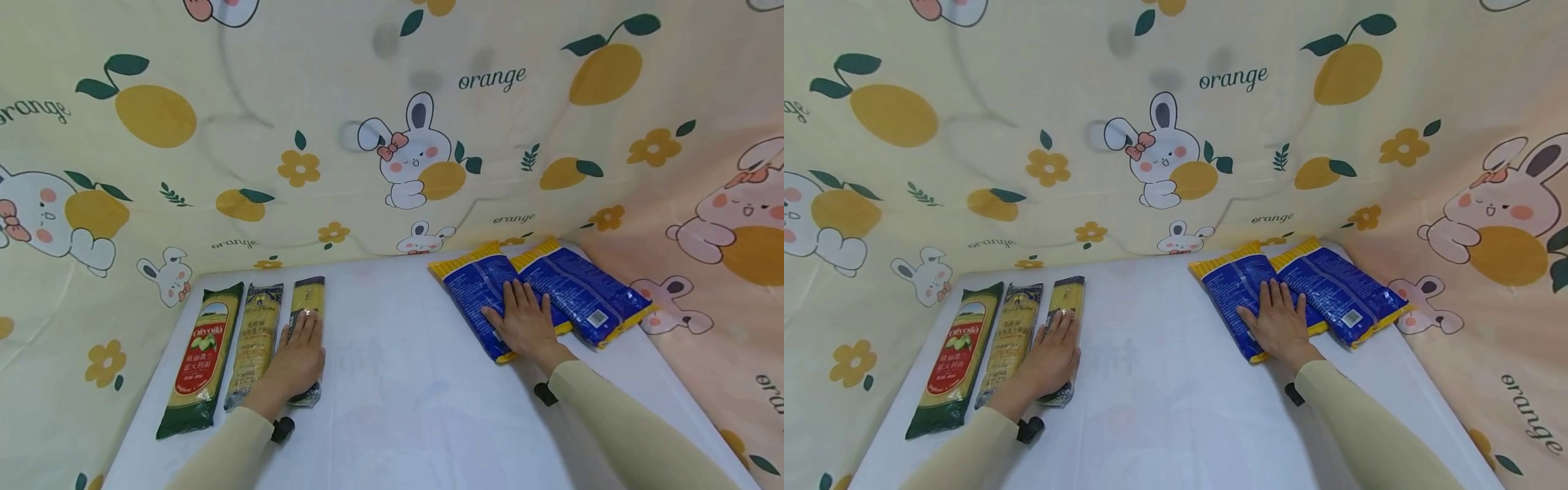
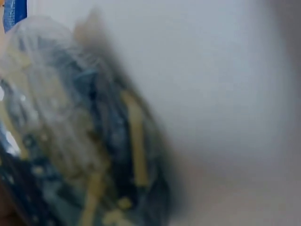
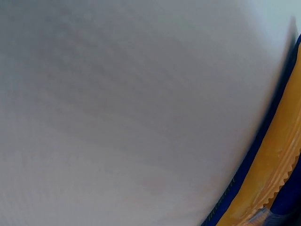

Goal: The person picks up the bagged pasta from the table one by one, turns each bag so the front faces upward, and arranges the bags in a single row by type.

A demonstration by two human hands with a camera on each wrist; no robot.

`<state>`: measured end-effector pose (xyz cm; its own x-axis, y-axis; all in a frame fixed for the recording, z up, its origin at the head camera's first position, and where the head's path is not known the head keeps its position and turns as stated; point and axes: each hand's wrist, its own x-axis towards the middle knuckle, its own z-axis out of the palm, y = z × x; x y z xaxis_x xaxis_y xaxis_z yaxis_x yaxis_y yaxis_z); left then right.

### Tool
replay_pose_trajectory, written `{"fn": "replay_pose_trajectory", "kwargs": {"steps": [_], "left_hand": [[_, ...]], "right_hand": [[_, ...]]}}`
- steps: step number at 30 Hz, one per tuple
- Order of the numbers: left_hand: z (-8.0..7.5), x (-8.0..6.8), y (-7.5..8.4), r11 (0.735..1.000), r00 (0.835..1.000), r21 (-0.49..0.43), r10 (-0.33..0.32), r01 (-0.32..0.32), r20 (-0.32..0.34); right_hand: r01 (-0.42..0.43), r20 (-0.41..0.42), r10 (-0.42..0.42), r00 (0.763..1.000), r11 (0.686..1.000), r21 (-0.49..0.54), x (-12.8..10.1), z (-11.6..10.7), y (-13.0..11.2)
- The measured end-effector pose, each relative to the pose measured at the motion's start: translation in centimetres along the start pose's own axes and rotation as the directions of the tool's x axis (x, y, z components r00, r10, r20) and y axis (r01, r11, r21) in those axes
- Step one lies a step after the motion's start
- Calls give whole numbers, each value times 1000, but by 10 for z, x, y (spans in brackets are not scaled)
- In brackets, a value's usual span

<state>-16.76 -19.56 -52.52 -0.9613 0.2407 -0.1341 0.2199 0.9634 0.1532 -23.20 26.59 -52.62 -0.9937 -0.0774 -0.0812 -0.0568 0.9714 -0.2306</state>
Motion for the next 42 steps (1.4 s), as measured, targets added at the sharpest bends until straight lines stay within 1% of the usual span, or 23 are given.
{"fn": "replay_pose_trajectory", "kwargs": {"steps": [5, 11, 16, 23, 30, 37, 42], "left_hand": [[-1, -3, -5, 1000, 1000, -27, -7, 7, -14], [1, -3, -8, 1000, 999, 4, -14, 14, -41], [3, -3, -8, 1000, 999, 5, -14, 14, -31], [4, -2, -7, 1000, 999, -4, -17, 17, -31], [4, -2, -4, 1000, 999, -7, -23, 23, -25], [4, -4, -4, 1000, 999, -13, -25, 24, -28], [4, -3, -4, 1000, 999, -15, -16, 16, -36]], "right_hand": [[-7, -4, 7, 1000, 1000, 1, -2, 1, 0], [-11, -23, 11, 1000, 1000, -14, -2, 3, -4], [-27, -14, 27, 1000, 1000, -16, -7, 4, -13], [-27, -50, 25, 998, 999, -31, -17, 11, -30], [-44, -28, 43, 999, 999, -23, -31, 14, -59], [30, -38, -32, 999, 998, -57, -50, 26, -98], [63, 7, -63, 998, 996, -55, -71, 31, -135]]}}
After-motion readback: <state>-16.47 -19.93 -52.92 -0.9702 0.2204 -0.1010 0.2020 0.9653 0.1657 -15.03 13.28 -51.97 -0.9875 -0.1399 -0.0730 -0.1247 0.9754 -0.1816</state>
